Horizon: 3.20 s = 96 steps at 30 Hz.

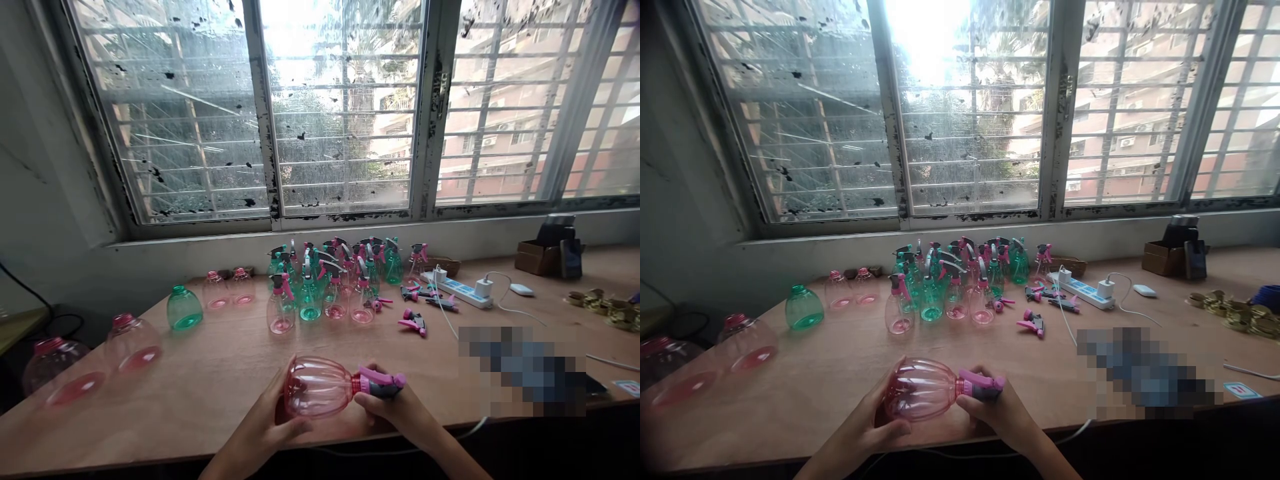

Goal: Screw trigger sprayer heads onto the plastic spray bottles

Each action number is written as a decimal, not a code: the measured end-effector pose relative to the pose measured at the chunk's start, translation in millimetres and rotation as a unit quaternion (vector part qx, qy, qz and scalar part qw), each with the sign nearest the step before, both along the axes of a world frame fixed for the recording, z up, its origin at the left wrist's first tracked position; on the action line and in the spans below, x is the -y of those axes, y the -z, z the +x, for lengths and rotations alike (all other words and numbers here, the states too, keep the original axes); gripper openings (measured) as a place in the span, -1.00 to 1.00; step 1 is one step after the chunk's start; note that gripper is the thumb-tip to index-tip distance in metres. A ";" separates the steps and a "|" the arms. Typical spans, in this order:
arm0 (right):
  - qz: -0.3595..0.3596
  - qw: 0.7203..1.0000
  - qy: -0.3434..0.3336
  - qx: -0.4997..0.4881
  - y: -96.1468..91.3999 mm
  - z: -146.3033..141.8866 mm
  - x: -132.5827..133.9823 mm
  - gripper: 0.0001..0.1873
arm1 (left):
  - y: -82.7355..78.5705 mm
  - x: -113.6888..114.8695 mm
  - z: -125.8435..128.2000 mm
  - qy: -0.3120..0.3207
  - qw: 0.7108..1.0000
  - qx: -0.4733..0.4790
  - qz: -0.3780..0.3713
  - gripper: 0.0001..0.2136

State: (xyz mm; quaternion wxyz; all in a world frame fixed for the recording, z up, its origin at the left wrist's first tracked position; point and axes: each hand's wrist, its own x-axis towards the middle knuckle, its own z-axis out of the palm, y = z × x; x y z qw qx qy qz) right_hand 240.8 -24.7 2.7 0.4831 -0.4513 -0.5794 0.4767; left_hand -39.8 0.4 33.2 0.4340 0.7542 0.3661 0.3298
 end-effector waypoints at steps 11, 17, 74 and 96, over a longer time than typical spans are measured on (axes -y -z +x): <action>-0.016 1.000 0.026 0.002 -2.4 -0.8 1.6 -0.59 | 13.7 -7.0 -2.0 0.009 0.999 0.022 0.041 -0.07; -0.010 1.000 0.011 -0.013 -1.6 -0.2 1.0 -0.51 | -2.9 -0.3 3.0 0.025 1.000 0.001 0.018 -0.16; 0.020 0.989 -0.017 -0.148 6.1 -0.6 1.8 -0.45 | 9.3 -3.9 -3.5 0.009 0.999 -0.028 0.026 -0.05; 0.001 0.993 0.007 -0.114 4.6 0.6 -0.2 -0.46 | 1.9 1.1 1.1 -0.001 1.000 -0.007 -0.005 -0.04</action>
